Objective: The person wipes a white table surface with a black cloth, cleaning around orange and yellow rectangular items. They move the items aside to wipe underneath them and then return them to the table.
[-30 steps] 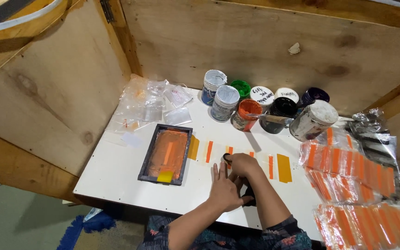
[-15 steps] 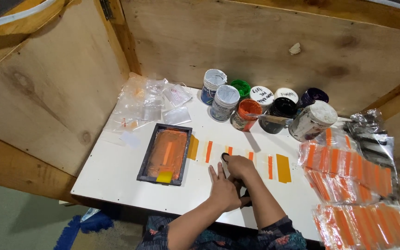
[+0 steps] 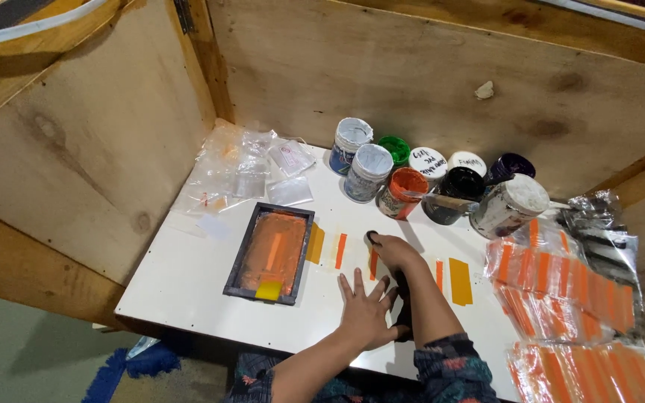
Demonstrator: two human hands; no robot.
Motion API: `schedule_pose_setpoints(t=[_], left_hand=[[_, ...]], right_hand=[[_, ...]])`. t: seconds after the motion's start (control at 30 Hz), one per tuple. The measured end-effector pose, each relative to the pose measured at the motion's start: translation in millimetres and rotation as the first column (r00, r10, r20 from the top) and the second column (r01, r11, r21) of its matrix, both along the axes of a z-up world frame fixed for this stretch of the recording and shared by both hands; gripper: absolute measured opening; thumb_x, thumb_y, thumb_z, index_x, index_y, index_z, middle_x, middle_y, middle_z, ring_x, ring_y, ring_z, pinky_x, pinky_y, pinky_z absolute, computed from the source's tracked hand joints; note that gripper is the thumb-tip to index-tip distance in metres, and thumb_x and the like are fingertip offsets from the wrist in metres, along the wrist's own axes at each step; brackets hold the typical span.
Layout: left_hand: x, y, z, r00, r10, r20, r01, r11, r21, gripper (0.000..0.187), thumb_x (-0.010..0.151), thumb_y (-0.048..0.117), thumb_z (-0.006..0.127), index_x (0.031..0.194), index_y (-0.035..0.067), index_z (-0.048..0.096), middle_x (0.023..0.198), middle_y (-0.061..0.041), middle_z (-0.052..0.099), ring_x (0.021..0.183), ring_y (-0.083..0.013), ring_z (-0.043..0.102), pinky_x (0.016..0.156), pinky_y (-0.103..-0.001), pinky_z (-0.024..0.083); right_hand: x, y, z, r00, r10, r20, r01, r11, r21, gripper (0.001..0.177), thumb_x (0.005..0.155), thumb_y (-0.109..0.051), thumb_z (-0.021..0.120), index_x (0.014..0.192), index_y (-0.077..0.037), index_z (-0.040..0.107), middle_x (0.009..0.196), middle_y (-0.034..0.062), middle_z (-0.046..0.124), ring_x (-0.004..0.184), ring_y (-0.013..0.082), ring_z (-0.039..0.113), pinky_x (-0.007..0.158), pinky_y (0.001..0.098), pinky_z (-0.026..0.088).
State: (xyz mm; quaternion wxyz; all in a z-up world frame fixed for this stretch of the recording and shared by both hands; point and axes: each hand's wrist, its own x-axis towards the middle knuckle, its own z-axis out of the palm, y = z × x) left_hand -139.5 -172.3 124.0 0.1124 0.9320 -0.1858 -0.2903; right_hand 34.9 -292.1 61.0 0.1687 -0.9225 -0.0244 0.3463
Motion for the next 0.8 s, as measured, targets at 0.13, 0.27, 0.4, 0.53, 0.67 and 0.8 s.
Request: schedule_pose_setpoints(t=[0.13, 0.27, 0.4, 0.53, 0.67, 0.8], left_hand=[[0, 1, -8, 1.000, 0.019, 0.024, -0.017, 0.996, -0.091, 0.089, 0.091, 0.069, 0.032, 0.166, 0.025, 0.015, 0.172, -0.006, 0.009, 0.155, -0.0488, -0.024, 0.116, -0.074, -0.020], [0, -1, -23, 0.997, 0.067, 0.030, -0.059, 0.975, -0.212, 0.082, 0.091, 0.065, 0.041, 0.160, 0.021, 0.029, 0.164, -0.009, 0.027, 0.155, -0.0516, -0.019, 0.120, -0.068, -0.019], [1, -3, -28, 0.996, 0.091, 0.000, -0.089, 0.970, -0.227, 0.081, 0.089, 0.069, 0.042, 0.154, 0.021, 0.041, 0.160, -0.010, 0.035, 0.153, -0.0577, -0.019, 0.119, -0.071, -0.019], [2, -1, -9, 0.998, 0.055, -0.033, -0.059, 0.986, -0.154, 0.093, 0.089, 0.069, 0.034, 0.167, 0.024, 0.006, 0.172, -0.006, 0.007, 0.152, -0.0562, -0.024, 0.118, -0.071, -0.021], [3, -1, -11, 0.999, 0.032, -0.022, -0.034, 0.993, -0.110, 0.092, 0.087, 0.071, 0.032, 0.166, 0.027, 0.012, 0.174, -0.003, 0.002, 0.152, -0.0568, -0.023, 0.116, -0.072, -0.024], [2, -2, -20, 1.000, 0.015, 0.006, -0.014, 0.997, -0.074, 0.089, 0.088, 0.071, 0.031, 0.164, 0.023, 0.022, 0.174, -0.004, 0.005, 0.152, -0.0572, -0.024, 0.113, -0.075, -0.026]], right_hand=[[-39, 18, 66, 0.999, 0.006, -0.041, -0.010, 0.996, -0.093, 0.052, 0.105, -0.027, 0.037, 0.155, -0.036, 0.047, 0.158, -0.0001, 0.050, 0.134, 0.0282, 0.057, 0.099, 0.0380, 0.049], [-58, 25, 73, 0.979, 0.173, -0.104, -0.191, 0.961, -0.200, 0.045, 0.089, -0.018, 0.056, 0.133, -0.028, 0.058, 0.118, 0.0008, 0.069, 0.097, 0.0225, 0.066, 0.072, 0.0335, 0.049], [-57, 27, 53, 0.968, 0.215, -0.129, -0.243, 0.926, -0.287, 0.072, 0.088, -0.008, 0.054, 0.153, -0.035, 0.042, 0.119, 0.0020, 0.069, 0.095, 0.0227, 0.066, 0.069, 0.0334, 0.049], [-34, 22, 36, 0.986, 0.138, -0.097, -0.158, 0.956, -0.247, 0.075, 0.089, 0.000, 0.035, 0.154, -0.037, 0.043, 0.141, 0.0063, 0.063, 0.106, 0.0280, 0.067, 0.072, 0.0363, 0.050], [-7, 13, 17, 0.997, 0.047, -0.065, -0.055, 0.989, -0.135, 0.054, 0.103, -0.021, 0.034, 0.155, -0.034, 0.045, 0.156, 0.0054, 0.051, 0.132, 0.0299, 0.058, 0.099, 0.0384, 0.049], [0, 3, 24, 0.998, -0.064, -0.010, 0.064, 0.996, -0.070, 0.056, 0.103, -0.023, 0.035, 0.156, -0.037, 0.044, 0.156, 0.0093, 0.050, 0.130, 0.0333, 0.059, 0.096, 0.0383, 0.051]])
